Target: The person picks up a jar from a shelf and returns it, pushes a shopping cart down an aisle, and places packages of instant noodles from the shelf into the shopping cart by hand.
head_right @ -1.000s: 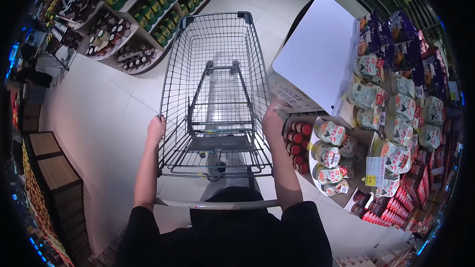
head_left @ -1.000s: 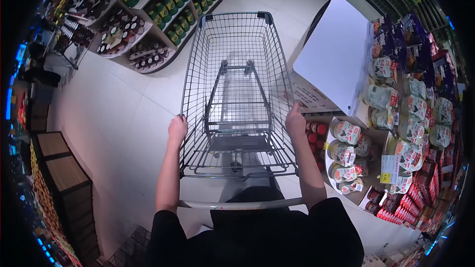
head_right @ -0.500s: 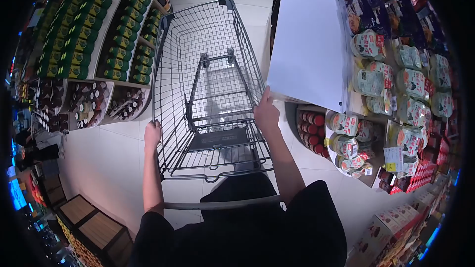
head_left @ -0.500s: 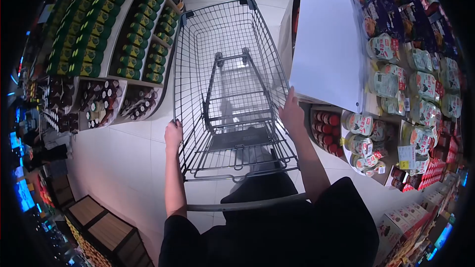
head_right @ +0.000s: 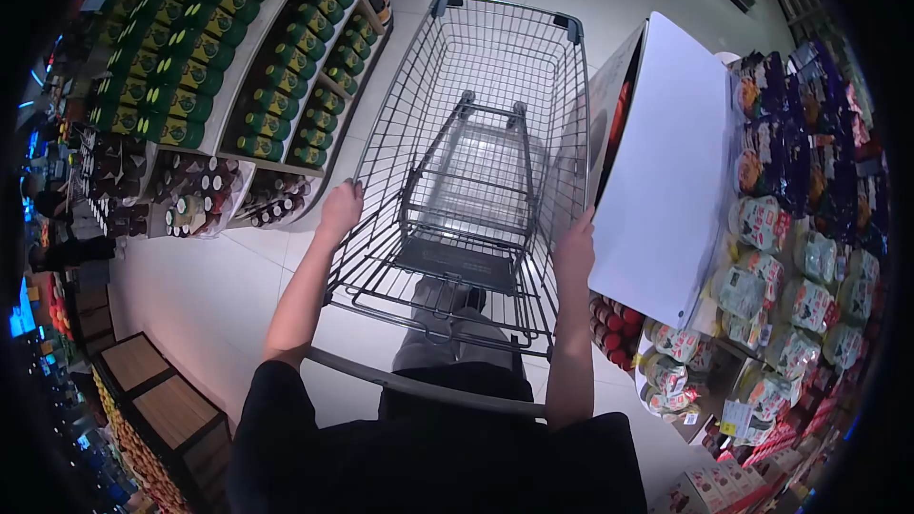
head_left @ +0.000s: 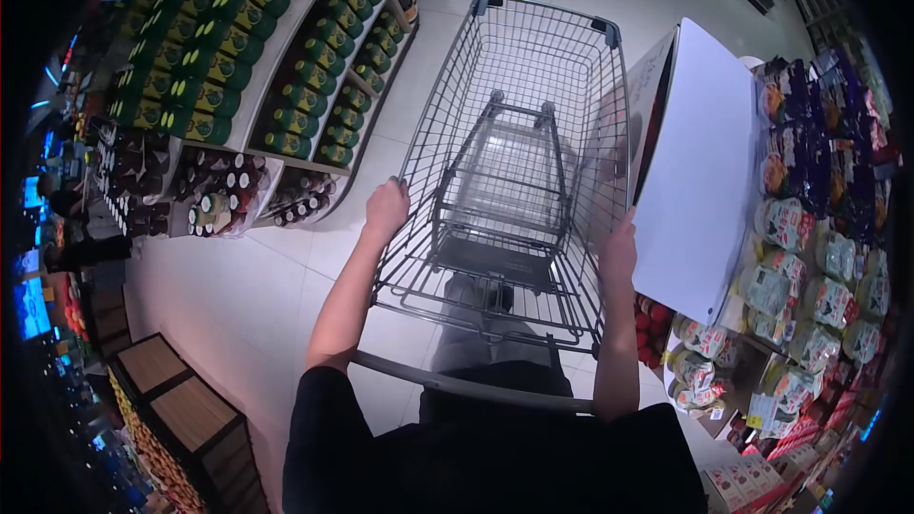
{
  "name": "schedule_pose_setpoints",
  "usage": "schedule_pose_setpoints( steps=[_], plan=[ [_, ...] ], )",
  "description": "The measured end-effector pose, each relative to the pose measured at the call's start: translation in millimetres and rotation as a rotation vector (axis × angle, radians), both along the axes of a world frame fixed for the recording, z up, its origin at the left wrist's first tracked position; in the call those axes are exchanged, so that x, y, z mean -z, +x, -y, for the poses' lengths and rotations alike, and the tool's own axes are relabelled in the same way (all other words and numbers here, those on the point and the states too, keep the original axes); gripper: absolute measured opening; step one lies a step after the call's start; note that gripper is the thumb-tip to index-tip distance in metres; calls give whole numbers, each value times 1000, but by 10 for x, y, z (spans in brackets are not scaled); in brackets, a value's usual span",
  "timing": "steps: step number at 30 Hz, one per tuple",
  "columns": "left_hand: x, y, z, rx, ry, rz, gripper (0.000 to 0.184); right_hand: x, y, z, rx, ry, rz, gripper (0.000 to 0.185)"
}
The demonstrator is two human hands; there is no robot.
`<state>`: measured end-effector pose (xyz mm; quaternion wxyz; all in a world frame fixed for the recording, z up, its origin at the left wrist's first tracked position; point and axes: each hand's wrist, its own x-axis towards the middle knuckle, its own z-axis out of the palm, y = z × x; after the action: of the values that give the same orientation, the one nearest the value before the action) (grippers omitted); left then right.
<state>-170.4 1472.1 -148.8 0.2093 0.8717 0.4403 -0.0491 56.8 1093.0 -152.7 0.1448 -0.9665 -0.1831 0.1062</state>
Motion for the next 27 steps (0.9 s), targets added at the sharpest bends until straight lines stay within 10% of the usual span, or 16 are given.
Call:
schedule_pose_setpoints(
  steps=[27],
  plan=[
    [6,3574,-2188,217,-13,28,38,-151,2855,-1802,155,-159,21,68]
  ],
)
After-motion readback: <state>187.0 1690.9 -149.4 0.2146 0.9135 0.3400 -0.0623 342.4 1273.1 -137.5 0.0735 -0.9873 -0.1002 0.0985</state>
